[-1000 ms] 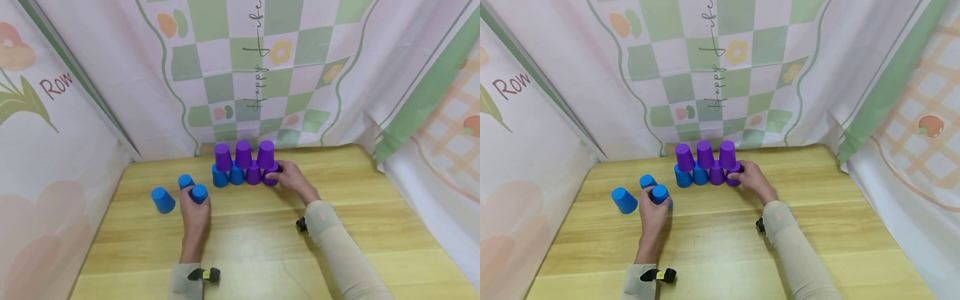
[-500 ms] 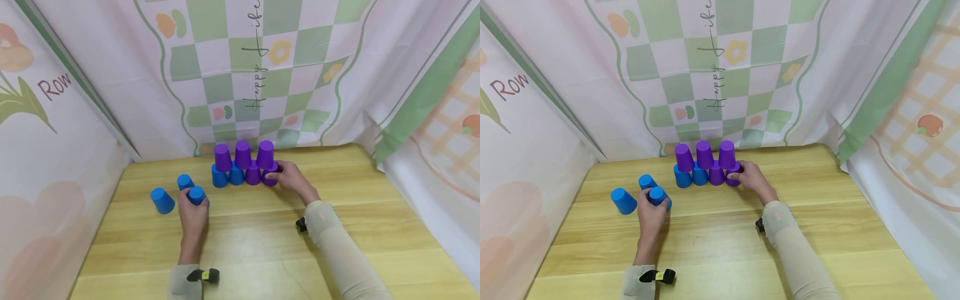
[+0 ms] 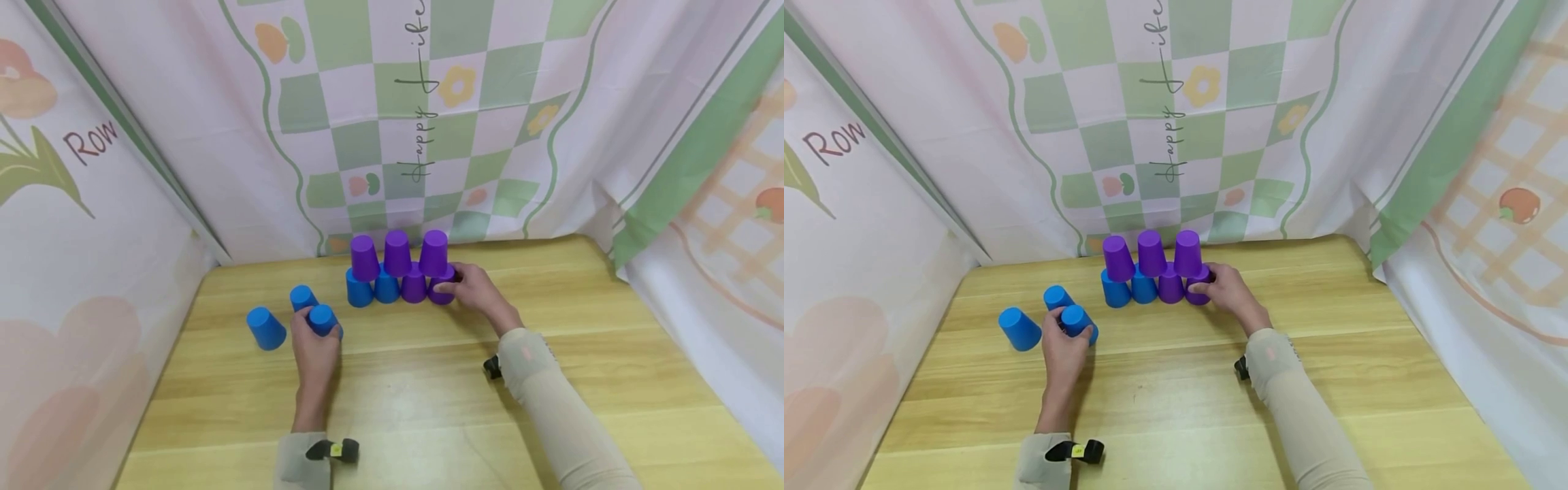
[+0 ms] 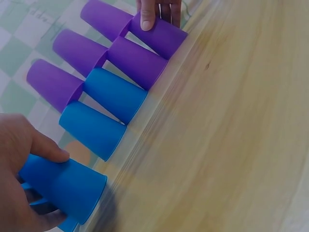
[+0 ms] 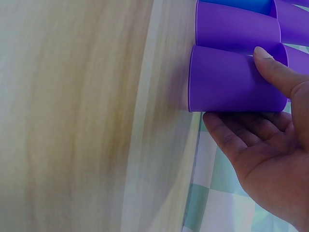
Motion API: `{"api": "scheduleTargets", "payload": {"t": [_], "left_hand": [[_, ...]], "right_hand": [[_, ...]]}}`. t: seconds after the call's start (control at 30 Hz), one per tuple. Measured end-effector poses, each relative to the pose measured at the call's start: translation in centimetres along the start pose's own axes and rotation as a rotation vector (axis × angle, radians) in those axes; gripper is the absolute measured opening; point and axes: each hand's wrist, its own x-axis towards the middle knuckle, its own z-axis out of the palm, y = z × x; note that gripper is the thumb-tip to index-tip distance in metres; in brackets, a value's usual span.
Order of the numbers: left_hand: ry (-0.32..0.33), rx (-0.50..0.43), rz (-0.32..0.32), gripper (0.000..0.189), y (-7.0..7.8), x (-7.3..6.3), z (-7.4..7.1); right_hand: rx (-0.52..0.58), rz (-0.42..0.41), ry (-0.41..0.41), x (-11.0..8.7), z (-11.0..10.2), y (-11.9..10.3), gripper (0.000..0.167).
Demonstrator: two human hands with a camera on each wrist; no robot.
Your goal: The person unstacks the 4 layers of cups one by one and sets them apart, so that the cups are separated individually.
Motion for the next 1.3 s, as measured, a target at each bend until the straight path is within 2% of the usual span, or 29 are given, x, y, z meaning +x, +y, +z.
{"api": "scheduleTargets", "payload": {"t": [0.23,0.47,0.63,0.93,1.13,1.3], "left_hand": [[0.006,-0.018,0.015,0.063,0.0,0.0,0.0],[0.039,-0.011,0.044,0.062,1.3,-0.2,-0.2],[0.060,-0.040,0.073,0.059,2.2,-0.2,-0.5],[0.068,-0.068,0.112,0.056,3.2,-0.1,-0.9],[0.093,-0.106,0.185,0.054,3.8,0.1,-0.4],[0.086,-0.132,0.231,0.052,4.4,0.2,0.3]], "right_hand": [[-0.001,0.010,-0.005,0.0,0.0,-0.1,0.046],[0.007,0.016,-0.003,-0.1,0.1,-0.1,0.045],[0.005,0.019,-0.006,-0.1,0.0,-0.1,0.046],[0.004,0.007,-0.006,0.1,0.0,0.2,0.041],[0.012,0.006,-0.002,0.1,-0.1,0.2,0.040],[0.021,0.003,-0.008,0.1,0.0,0.2,0.039]]}}
